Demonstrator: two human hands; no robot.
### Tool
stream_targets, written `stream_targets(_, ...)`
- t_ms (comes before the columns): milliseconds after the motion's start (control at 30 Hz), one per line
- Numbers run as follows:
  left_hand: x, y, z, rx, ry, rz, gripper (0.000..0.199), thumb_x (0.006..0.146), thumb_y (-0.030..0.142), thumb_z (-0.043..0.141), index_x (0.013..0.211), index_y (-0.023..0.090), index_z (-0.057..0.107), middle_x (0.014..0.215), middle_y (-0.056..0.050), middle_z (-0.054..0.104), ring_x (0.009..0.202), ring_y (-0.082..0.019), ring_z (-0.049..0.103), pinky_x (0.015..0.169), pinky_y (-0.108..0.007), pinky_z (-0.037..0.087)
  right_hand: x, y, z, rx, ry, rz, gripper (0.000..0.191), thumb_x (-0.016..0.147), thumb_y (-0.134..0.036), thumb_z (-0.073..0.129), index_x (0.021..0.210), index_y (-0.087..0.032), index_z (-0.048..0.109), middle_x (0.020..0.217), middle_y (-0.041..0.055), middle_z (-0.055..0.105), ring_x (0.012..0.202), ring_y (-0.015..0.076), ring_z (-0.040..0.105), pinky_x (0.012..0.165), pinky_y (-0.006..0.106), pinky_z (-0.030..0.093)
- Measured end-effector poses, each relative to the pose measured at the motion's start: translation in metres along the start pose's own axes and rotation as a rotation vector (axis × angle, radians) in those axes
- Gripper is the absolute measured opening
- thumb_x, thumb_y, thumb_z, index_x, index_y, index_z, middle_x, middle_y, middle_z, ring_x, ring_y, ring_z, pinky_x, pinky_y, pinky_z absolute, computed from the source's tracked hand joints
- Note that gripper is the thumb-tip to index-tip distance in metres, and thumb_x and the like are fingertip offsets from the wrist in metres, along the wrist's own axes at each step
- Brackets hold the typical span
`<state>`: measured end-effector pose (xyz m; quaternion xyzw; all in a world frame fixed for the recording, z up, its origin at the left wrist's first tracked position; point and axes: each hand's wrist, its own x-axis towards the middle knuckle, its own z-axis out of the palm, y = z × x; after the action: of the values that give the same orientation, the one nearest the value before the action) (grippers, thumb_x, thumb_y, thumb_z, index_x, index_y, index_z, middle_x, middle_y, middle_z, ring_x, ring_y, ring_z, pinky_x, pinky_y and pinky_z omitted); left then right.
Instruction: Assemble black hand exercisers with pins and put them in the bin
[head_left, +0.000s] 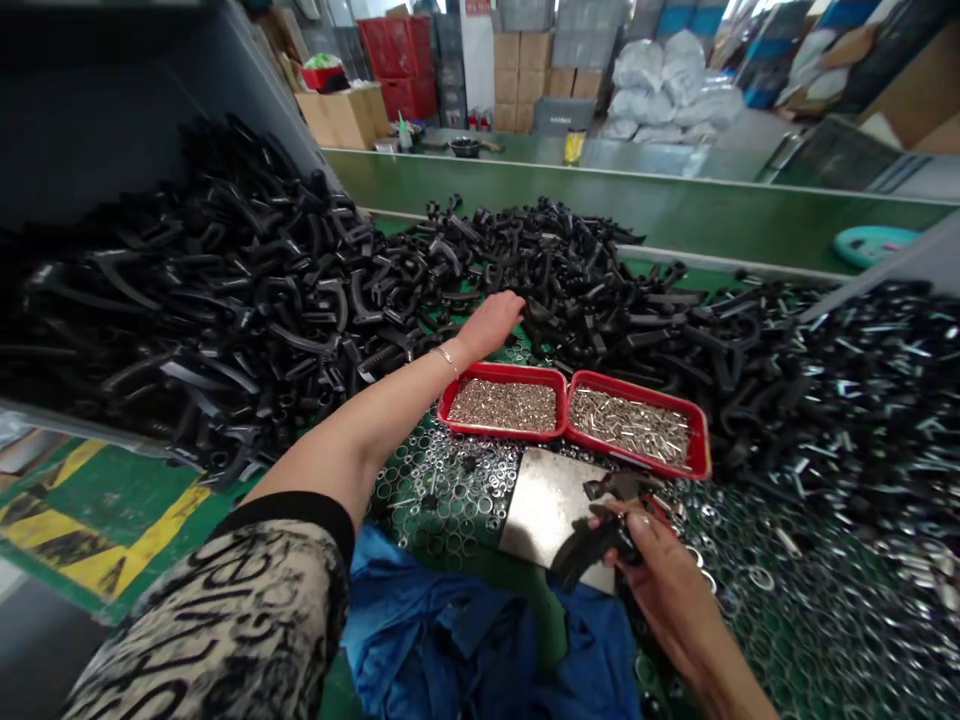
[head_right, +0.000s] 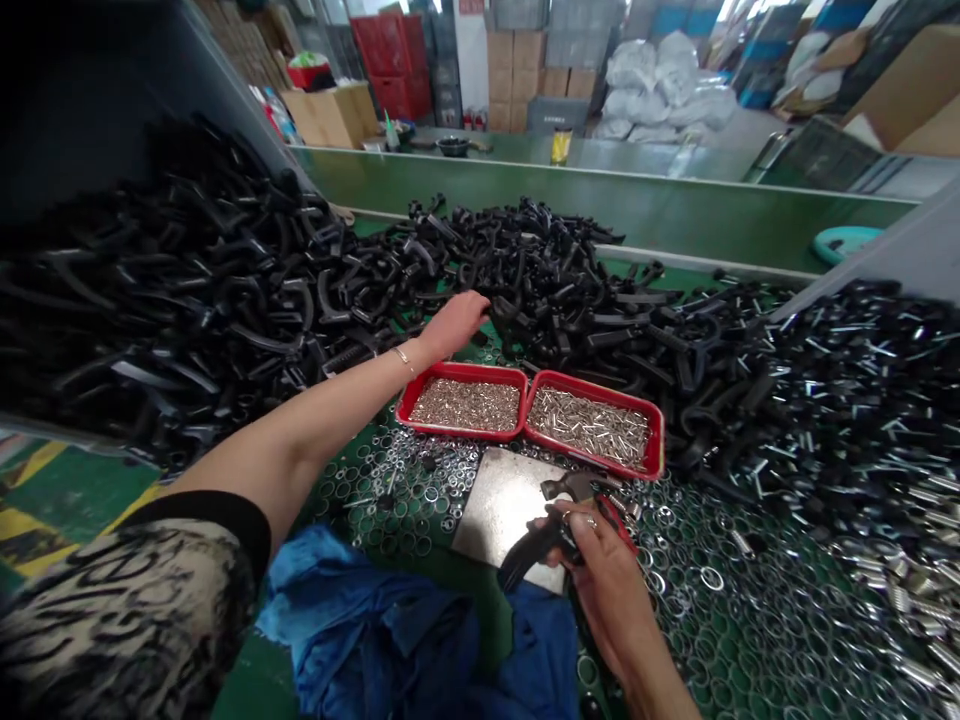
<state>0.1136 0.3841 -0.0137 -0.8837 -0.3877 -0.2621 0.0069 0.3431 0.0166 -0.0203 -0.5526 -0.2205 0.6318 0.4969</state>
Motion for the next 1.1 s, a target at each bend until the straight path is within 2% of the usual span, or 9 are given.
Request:
stream_targets(133,-0.003,0.032,-0.035,-0.420,0.373,-0.235,0.044,0.101,0.036,0.043,0.140,0.017,0.037,0.124,-0.014,0.054,0.121,-0.025,0.053,0.105,-0.045,0.042,-0.008,0.007,0.004,0.231,-0.005,0.148,0.031,0.084,-0.043,0.072,0.107,-0.023,0.068,0.097,0.0035,0.073,0.080,0.0171,0.069,0.071,0.030,0.058)
stream_targets(233,-0.011,0.098,-0.065,-0.905,0.497,-0.337,0.049,0.101,0.044,0.045,0.143,0.022,0.033,0.121,-0.010,0.053,0.118,-0.023,0.058,0.101,-0.044,0.046,-0.023,0.018,0.016,0.352,-0.009,0.216,0.030,0.082,-0.047,0.074,0.097,-0.021,0.069,0.089,0.0027,0.071,0.079,0.0176,0.069,0.071,0.032,0.059)
stream_targets(367,-0.042,0.210,-0.071,-1.478,0.408,-0.455,0.042,0.100,0.049,0.042,0.128,0.019,0.046,0.108,-0.008,0.061,0.091,-0.014,0.065,0.084,-0.034,0.055,-0.052,0.036,0.039,0.244,-0.188,0.253,0.041,0.085,-0.059,0.064,0.087,-0.018,0.070,0.086,0.0059,0.071,0.080,0.0197,0.068,0.075,0.033,0.057)
stream_targets(433,-0.067,0.252,-0.057,-1.677,0.238,-0.460,0.040,0.097,0.051,0.047,0.117,0.017,0.052,0.098,-0.007,0.064,0.075,-0.011,0.064,0.071,-0.028,0.055,-0.065,0.040,0.044,0.029,-0.243,0.168,0.045,0.088,-0.061,0.059,0.088,-0.019,0.073,0.086,0.0070,0.072,0.079,0.0208,0.067,0.075,0.034,0.056)
stream_targets(500,-0.096,0.279,-0.038,-1.796,0.116,-0.498,0.039,0.095,0.052,0.050,0.112,0.018,0.052,0.092,-0.006,0.066,0.064,-0.010,0.061,0.061,-0.025,0.052,-0.072,0.039,0.041,-0.228,-0.236,0.011,0.048,0.088,-0.063,0.055,0.088,-0.019,0.075,0.087,0.0080,0.073,0.083,0.0233,0.067,0.080,0.036,0.054)
stream_targets(633,-0.142,0.296,-0.009,-1.825,0.017,-0.620,0.041,0.092,0.054,0.053,0.112,0.018,0.049,0.085,-0.003,0.067,0.056,-0.008,0.057,0.054,-0.022,0.047,-0.069,0.022,0.018,-0.497,-0.070,-0.231,0.052,0.092,-0.062,0.048,0.092,-0.019,0.077,0.096,0.0089,0.074,0.099,0.0282,0.067,0.097,0.043,0.047)
stream_targets(767,-0.155,0.291,-0.013,-1.643,-0.063,-0.619,0.040,0.094,0.054,0.051,0.113,0.019,0.053,0.082,-0.002,0.067,0.060,-0.011,0.060,0.059,-0.025,0.049,-0.053,0.000,0.001,-0.577,0.078,-0.449,0.043,0.096,-0.055,0.046,0.103,-0.021,0.072,0.120,0.0079,0.069,0.116,0.0253,0.060,0.104,0.039,0.042)
stream_targets(933,-0.160,0.277,-0.036,-1.220,-0.095,-0.604,0.042,0.096,0.057,0.044,0.105,0.020,0.059,0.061,0.002,0.059,0.060,-0.015,0.059,0.062,-0.028,0.047,-0.031,-0.029,0.001,-0.864,0.167,-0.521,0.034,0.096,-0.052,0.048,0.097,-0.022,0.063,0.090,0.0039,0.071,0.079,0.0208,0.063,0.072,0.030,0.047)
stream_targets(1100,-0.174,0.267,-0.040,-1.269,-0.213,-0.653,0.049,0.096,0.061,0.038,0.106,0.018,0.061,0.052,0.004,0.054,0.049,-0.015,0.054,0.054,-0.026,0.042,-0.015,-0.037,0.010,-1.117,0.053,-0.584,0.034,0.101,-0.049,0.039,0.090,-0.023,0.058,0.083,0.0043,0.068,0.075,0.0209,0.062,0.069,0.030,0.043)
